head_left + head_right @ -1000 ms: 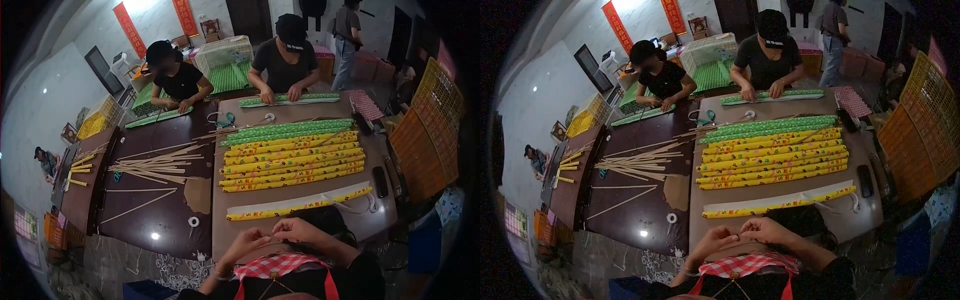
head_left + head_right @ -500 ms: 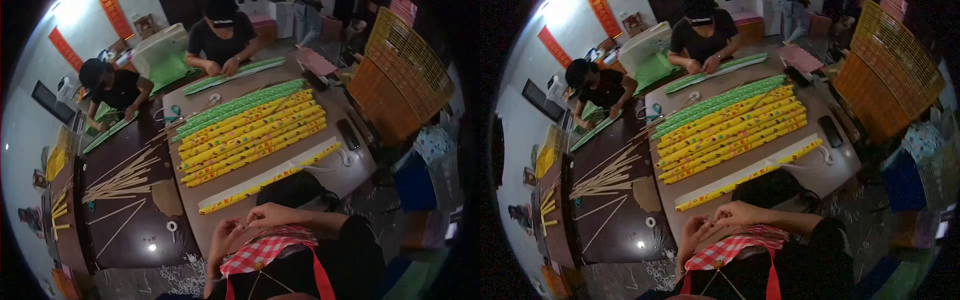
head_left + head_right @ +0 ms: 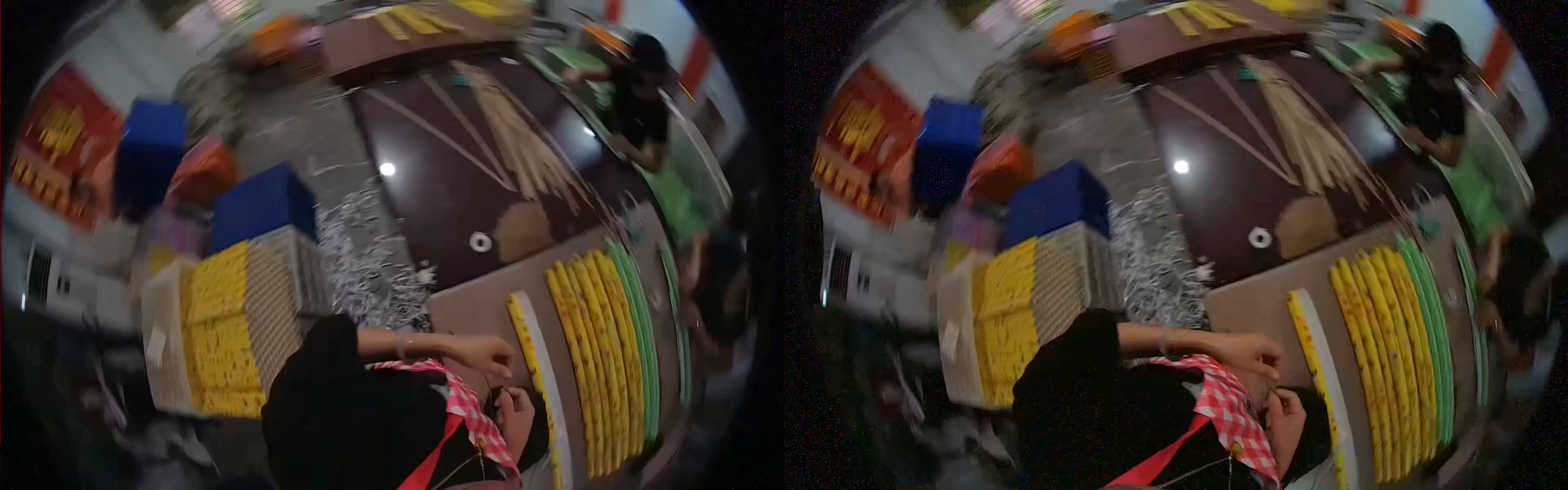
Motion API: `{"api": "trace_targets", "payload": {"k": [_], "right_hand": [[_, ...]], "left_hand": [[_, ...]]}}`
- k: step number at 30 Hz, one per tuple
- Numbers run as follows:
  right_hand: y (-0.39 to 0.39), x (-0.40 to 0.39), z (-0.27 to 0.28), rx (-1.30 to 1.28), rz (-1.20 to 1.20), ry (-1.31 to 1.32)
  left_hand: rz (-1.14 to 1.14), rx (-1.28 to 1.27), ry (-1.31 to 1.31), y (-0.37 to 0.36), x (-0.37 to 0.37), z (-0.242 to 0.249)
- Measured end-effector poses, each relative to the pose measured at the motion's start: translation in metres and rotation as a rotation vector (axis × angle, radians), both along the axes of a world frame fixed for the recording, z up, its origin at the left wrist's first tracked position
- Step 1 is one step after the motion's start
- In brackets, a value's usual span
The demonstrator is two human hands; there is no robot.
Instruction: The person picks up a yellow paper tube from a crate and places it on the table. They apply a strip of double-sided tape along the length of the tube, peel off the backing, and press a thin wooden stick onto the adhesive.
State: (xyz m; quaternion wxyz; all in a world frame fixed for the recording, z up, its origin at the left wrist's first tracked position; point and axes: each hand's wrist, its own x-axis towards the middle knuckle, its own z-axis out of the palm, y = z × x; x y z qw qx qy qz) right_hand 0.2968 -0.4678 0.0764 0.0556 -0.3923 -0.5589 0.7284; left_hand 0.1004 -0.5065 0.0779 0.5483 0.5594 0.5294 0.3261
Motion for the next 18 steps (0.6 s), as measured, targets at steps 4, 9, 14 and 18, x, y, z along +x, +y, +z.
{"api": "trace_targets", "payload": {"k": [4, 9, 14, 18], "right_hand": [[0.019, -0.025, -0.005, -0.002, 0.351, 0.004], [0.026, -0.033, -0.006, -0.005, 0.382, -0.014], [0.014, -0.038, -0.001, -0.007, 0.408, -0.024], [0.006, -0.031, 0.008, -0.021, 0.383, -0.026]], "left_hand": [[0.280, 0.126, -0.118, -0.041, -0.004, -0.016], [0.505, 0.101, -0.173, -0.091, -0.002, -0.020], [0.690, 0.020, -0.165, -0.124, 0.004, -0.015], [0.761, 0.061, -0.200, -0.135, -0.001, -0.013]]}}
